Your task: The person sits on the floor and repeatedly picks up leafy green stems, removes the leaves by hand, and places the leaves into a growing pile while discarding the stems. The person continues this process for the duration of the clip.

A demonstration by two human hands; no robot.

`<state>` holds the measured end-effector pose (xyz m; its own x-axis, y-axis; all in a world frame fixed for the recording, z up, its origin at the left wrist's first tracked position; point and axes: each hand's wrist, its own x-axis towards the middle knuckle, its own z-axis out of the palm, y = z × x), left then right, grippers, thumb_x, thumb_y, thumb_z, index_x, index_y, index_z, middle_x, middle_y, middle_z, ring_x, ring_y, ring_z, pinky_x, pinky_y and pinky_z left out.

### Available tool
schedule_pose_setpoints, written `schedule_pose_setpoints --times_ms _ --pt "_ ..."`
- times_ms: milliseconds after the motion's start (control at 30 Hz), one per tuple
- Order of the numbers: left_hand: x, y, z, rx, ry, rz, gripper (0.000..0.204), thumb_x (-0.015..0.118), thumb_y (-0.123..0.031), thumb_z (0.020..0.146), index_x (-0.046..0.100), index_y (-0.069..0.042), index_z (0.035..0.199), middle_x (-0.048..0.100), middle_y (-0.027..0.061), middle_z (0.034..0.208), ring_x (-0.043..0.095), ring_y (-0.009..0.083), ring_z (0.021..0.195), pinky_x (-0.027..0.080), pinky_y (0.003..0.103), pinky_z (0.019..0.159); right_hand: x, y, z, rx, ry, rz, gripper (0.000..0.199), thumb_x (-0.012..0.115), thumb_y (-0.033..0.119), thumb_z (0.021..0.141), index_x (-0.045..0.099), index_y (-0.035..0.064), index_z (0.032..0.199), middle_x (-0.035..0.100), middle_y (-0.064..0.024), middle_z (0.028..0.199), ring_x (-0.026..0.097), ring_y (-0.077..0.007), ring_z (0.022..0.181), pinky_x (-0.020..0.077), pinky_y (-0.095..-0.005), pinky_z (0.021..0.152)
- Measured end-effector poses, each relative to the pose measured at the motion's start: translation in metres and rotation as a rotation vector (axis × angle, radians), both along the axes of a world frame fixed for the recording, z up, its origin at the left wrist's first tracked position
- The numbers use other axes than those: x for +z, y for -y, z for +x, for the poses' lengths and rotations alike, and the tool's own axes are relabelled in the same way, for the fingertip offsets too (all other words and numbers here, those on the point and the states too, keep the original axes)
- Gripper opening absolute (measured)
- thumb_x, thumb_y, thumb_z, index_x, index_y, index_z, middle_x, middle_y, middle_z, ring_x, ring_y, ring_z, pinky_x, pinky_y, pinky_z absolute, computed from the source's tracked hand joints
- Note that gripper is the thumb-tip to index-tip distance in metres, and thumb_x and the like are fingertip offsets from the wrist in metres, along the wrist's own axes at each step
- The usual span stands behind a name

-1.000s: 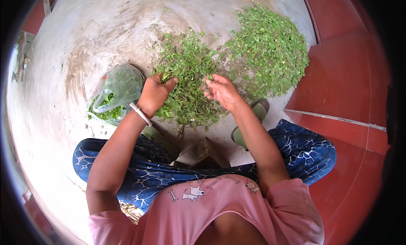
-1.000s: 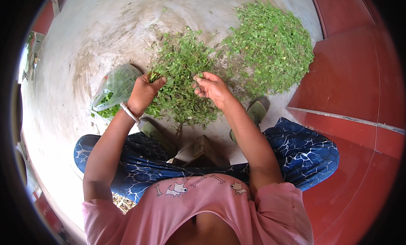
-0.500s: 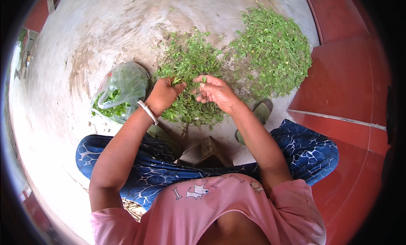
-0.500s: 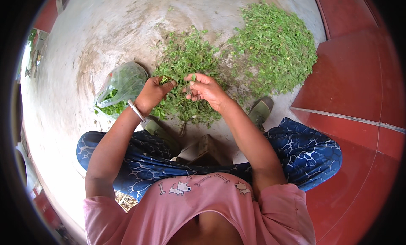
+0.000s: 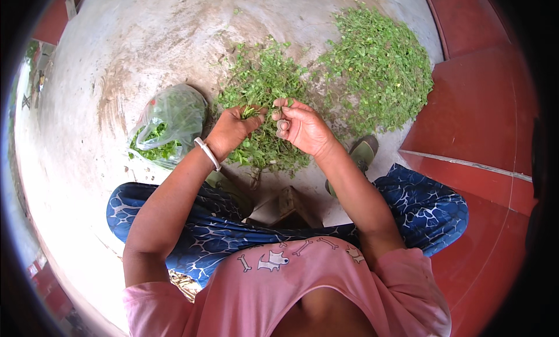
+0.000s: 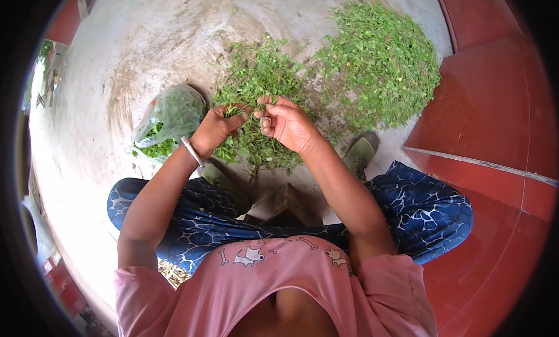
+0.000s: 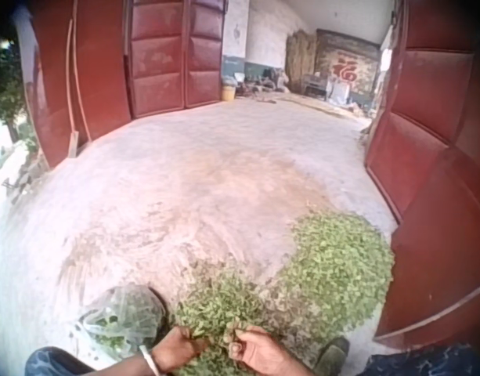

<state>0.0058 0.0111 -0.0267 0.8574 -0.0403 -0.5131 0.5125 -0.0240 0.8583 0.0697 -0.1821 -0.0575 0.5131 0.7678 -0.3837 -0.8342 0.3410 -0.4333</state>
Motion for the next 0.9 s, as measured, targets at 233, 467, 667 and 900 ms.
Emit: schedule_pose_setpoints --times_ms 233,467,667,900 --pt "0.005 -0.002 0.002 -0.064 -0.049 -0.02 0.02 0.063 -0.021 0.086 0.064 -0.005 0.099 0.061 -0.0017 0.079 0.049 0.0062 0.057 0.042 0.022 0.053 -0.006 -0.003 -0.004 -0.012 -0.009 0.01 0.02 0.049 0.009 0.088 0.053 0.0077 0.108 0.06 -0.0042 0.09 0.054 -0.0085 0.066 0.0448 -0.0242 0.061" --pt "0.011 -0.002 0.001 -0.054 -0.053 -0.009 0.018 0.063 -0.019 0.085 0.065 -0.004 0.094 0.062 -0.0015 0.077 0.049 0.0063 0.057 0.043 0.023 0.053 -0.001 -0.009 -0.008 -0.029 0.015 -0.053 0.023 0.053 0.009 0.087 0.052 0.0066 0.11 0.059 -0.0037 0.089 0.056 -0.0098 0.073 0.0464 -0.0248 0.063" --pt "-0.001 -0.007 -0.005 -0.058 -0.065 0.024 0.012 0.062 -0.013 0.083 0.064 -0.003 0.088 0.061 -0.0004 0.074 0.049 0.0061 0.058 0.042 0.023 0.051 0.014 -0.018 -0.013 0.082 0.203 -0.295 0.021 0.061 0.01 0.084 0.054 0.0063 0.104 0.056 0.0006 0.081 0.055 -0.0076 0.071 0.0454 -0.022 0.06" --pt "0.001 -0.006 0.0 0.153 -0.054 -0.003 0.008 0.06 -0.008 0.082 0.061 -0.001 0.085 0.058 0.0002 0.069 0.047 0.0072 0.053 0.04 0.024 0.049 0.002 -0.024 -0.022 0.025 0.172 -0.217 0.011 0.06 0.011 0.086 0.055 0.0073 0.095 0.056 0.0013 0.08 0.056 -0.0076 0.068 0.0471 -0.022 0.059"
